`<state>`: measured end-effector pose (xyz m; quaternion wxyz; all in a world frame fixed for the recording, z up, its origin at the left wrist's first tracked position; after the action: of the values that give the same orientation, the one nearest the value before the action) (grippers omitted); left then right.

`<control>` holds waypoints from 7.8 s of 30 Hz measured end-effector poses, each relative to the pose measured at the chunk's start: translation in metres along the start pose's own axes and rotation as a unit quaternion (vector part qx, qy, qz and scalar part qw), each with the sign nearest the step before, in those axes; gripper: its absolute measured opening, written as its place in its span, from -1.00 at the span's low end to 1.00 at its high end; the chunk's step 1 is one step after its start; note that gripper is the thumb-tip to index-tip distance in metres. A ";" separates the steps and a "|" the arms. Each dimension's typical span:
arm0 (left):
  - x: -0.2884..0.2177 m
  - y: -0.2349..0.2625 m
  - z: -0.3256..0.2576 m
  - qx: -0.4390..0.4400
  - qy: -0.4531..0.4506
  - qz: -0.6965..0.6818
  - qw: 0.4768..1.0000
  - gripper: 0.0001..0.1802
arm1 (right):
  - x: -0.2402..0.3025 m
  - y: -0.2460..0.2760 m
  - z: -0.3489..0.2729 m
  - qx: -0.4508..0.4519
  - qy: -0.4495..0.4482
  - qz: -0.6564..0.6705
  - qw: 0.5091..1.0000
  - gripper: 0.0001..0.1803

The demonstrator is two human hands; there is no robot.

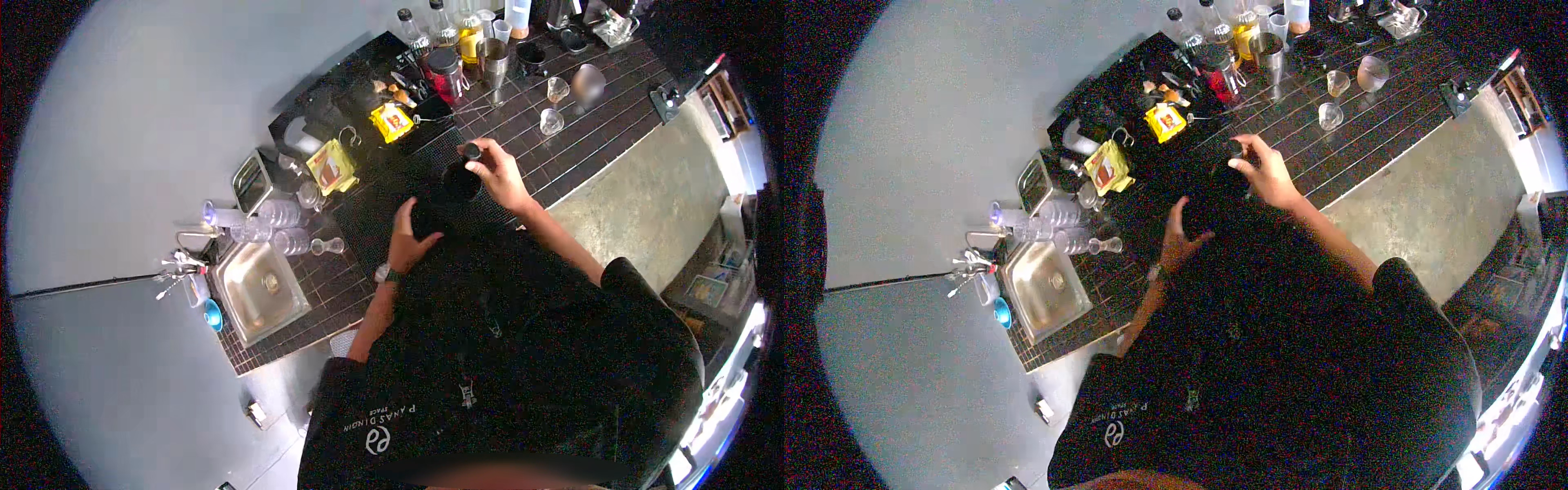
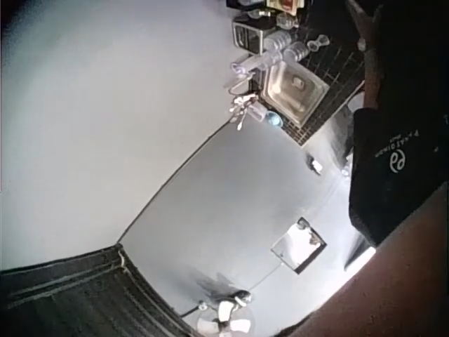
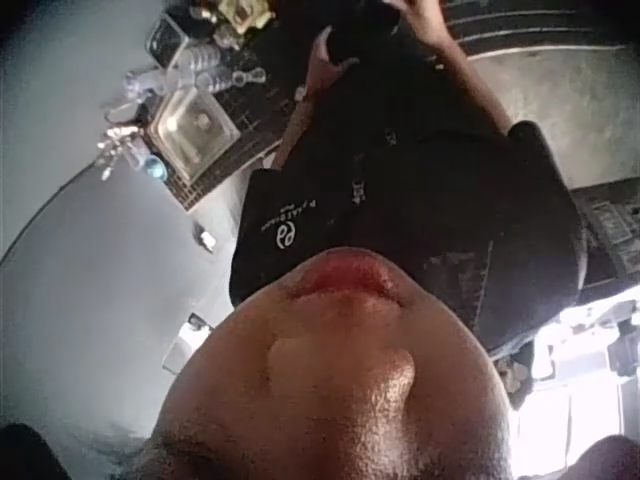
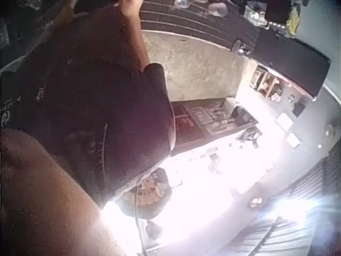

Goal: Preparing a drink by measuring liquid ingredients, using a handheld frother, and mixing in a shaker.

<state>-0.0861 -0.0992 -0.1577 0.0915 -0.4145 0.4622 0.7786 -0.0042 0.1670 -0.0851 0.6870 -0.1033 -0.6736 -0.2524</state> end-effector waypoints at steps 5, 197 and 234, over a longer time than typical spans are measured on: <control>-0.059 -0.040 0.077 0.013 0.018 -0.244 0.969 0.33 | 0.018 0.011 -0.014 -0.040 0.031 0.015 0.999 -0.53; -0.321 -0.037 0.192 -0.367 -0.235 0.060 0.898 0.27 | 0.199 0.275 -0.025 0.103 0.462 0.167 0.865 -0.24; -0.322 -0.035 0.193 -0.400 -0.192 0.046 0.895 0.11 | 0.195 0.266 -0.020 0.120 0.465 0.202 0.853 -0.22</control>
<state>0.0306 0.1512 0.0989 -0.0307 -0.2374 0.1041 0.9653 0.1359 0.3434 0.1564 0.9631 -0.0246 -0.2645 -0.0437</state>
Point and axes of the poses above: each hand's wrist, its own z-axis towards the middle knuckle, its own y-axis out of the back of the hand, x = y × z, the point moved 5 cm from there along z, towards the middle knuckle, and after that the axes turned 7 degrees about -y, right-handed, at the moved point
